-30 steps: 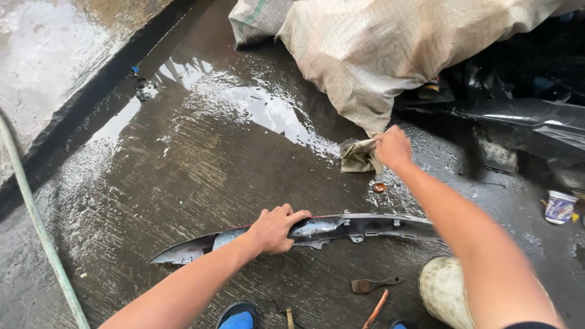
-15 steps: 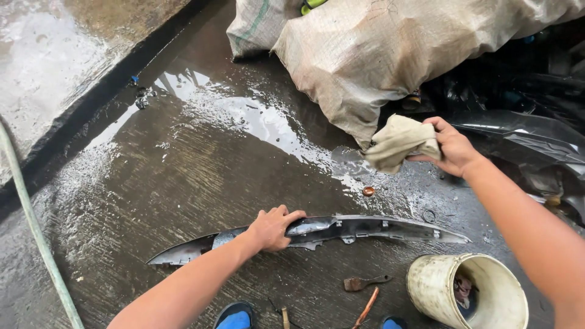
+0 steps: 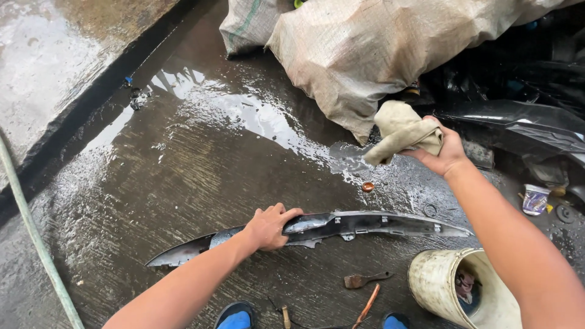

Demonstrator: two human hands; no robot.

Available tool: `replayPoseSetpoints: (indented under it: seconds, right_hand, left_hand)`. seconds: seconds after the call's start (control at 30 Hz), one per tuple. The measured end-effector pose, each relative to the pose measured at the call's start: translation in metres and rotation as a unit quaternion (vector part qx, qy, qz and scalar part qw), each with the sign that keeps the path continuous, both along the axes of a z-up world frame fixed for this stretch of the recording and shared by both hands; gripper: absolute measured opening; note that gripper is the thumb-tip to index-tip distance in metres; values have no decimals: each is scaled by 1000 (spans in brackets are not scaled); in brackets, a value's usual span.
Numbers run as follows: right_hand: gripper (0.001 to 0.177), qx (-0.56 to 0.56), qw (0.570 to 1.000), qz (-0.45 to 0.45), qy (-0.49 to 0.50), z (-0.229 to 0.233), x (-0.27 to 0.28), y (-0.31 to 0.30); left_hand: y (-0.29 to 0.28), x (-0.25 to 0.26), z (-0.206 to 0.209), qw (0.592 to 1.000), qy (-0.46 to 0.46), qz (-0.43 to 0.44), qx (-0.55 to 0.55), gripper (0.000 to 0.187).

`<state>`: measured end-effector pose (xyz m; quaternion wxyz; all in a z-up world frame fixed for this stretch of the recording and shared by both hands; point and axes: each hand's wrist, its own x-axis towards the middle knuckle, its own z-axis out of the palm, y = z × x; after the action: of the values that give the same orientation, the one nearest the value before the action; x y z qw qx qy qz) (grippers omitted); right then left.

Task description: Cleaning a motorcycle fairing using a brush and soapy water

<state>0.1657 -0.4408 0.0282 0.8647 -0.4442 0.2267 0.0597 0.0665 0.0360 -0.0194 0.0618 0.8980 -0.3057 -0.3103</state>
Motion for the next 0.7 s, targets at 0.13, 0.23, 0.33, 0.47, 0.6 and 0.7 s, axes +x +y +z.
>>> replayPoseSetpoints:
  seconds: [0.13,0.23,0.33,0.47,0.6,0.7]
  right_hand:
    - [23,48,997,-57,7,-42,22,-20]
    - [14,-56,995,-88,-4,-57,56,-24]
    - [16,-180,967,-162,-74,-34,96,6]
    - [25,-462,793,-192,-348,-18,132,77]
    - [55,-691,674,258,-35,-40,148,105]
    - [60,-686,703,184,-40,-40,146,109]
  left_hand:
    - [-1,0,-3,1000,-3,-1,4,66]
    - [0,2,-2,1000,-3,1,0,66]
    - [1,1,-3,1000,0,3,-4,67]
    - [-1,2,-4,1000,3,3,-1,69]
    - [-2,3,-7,1000,8,2,-1,69]
    - [0,3,-8,1000,5,-3,-2,69]
